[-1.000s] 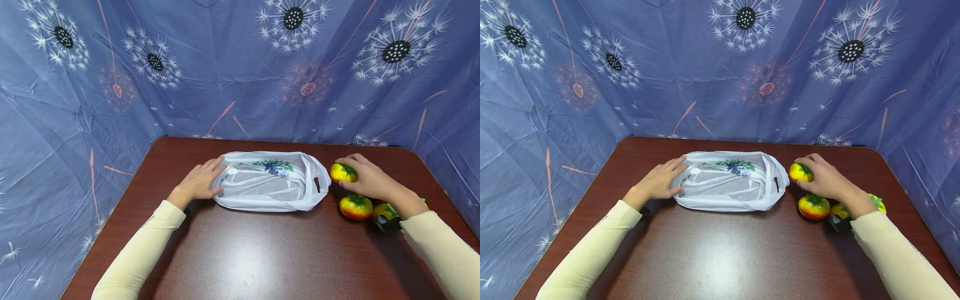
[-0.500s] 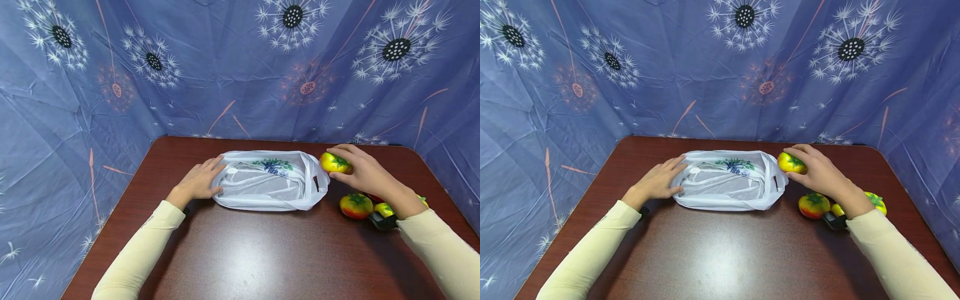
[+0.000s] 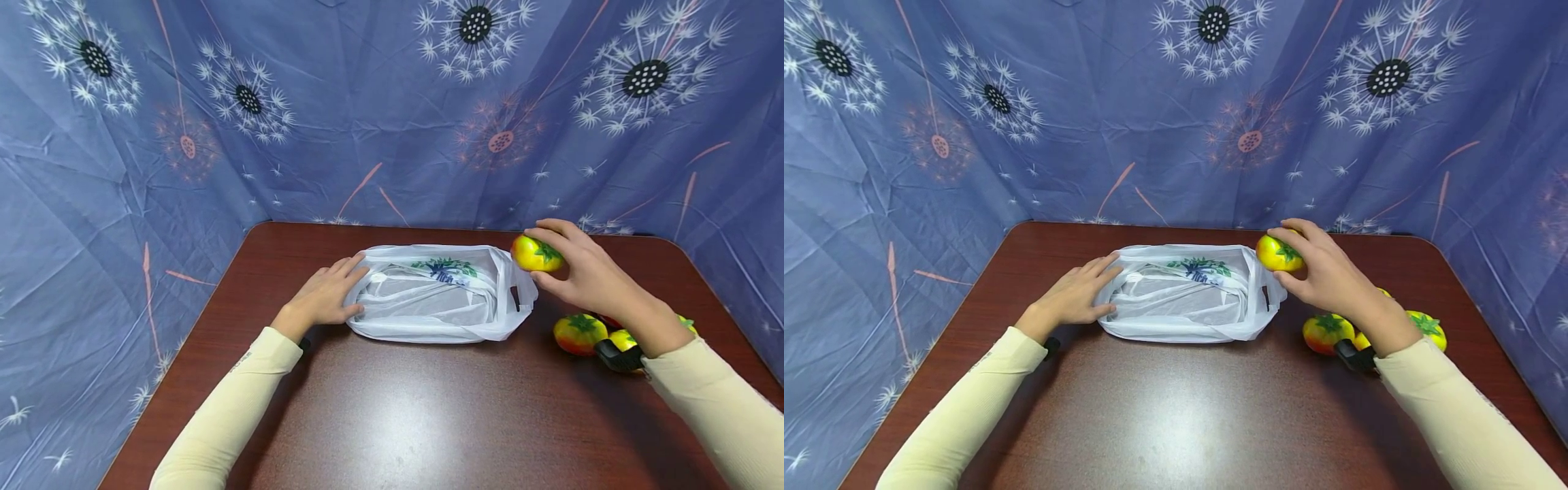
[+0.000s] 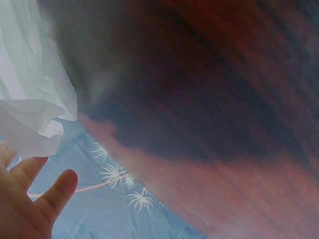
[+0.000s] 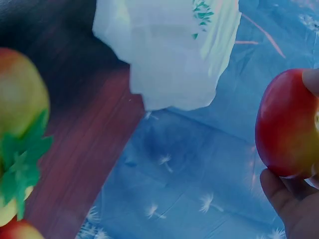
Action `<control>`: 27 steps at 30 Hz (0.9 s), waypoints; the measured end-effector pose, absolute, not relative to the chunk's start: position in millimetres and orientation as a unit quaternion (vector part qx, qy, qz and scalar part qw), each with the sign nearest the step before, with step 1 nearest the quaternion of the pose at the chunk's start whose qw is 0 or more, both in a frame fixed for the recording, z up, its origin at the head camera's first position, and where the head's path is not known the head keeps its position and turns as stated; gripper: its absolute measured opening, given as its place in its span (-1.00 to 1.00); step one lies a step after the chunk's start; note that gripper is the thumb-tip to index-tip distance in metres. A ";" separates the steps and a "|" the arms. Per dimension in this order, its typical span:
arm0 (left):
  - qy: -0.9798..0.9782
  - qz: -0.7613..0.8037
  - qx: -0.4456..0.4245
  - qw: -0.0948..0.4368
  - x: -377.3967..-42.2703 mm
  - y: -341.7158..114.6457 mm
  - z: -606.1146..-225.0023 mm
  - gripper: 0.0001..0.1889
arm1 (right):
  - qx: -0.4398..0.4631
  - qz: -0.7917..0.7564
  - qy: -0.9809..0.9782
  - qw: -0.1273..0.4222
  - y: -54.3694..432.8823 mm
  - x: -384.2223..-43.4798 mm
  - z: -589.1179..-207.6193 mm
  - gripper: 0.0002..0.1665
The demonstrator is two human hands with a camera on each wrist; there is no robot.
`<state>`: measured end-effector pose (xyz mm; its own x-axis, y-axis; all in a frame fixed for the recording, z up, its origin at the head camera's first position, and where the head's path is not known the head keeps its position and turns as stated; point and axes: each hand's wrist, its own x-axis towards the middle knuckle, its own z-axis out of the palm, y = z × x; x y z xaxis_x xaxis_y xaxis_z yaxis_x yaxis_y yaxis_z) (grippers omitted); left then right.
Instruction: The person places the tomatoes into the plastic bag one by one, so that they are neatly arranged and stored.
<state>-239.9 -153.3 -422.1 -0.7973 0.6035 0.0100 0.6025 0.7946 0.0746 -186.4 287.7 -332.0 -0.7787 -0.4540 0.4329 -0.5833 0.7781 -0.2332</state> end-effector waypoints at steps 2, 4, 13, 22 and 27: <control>0.948 0.036 0.317 0.007 -239.4 -153.6 -421.6 -0.17 | 0.290 0.190 -0.922 0.173 281.5 -186.8 -328.8 -0.17; 0.948 0.036 0.316 0.006 -239.1 -154.0 -421.4 -0.17 | 0.296 0.192 -0.921 0.167 275.3 -187.4 -326.4 -0.19; 0.948 0.035 0.316 0.002 -237.2 -154.1 -421.4 -0.17 | 0.322 0.173 -0.923 0.124 250.2 -193.4 -324.3 -0.22; 0.948 0.024 0.318 0.004 -237.4 -153.9 -422.6 -0.16 | 0.375 0.150 -0.913 0.063 213.3 -202.2 -324.5 -0.27; 0.947 0.032 0.321 0.004 -237.5 -153.6 -422.9 -0.17 | 0.393 0.141 -0.906 0.068 197.7 -205.4 -328.3 -0.29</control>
<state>-237.5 -153.6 -422.9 -0.7940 0.6078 0.0129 0.6073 0.7920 0.0625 -205.4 197.7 -328.3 -0.6819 -0.6933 0.2329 -0.7313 0.6515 -0.2018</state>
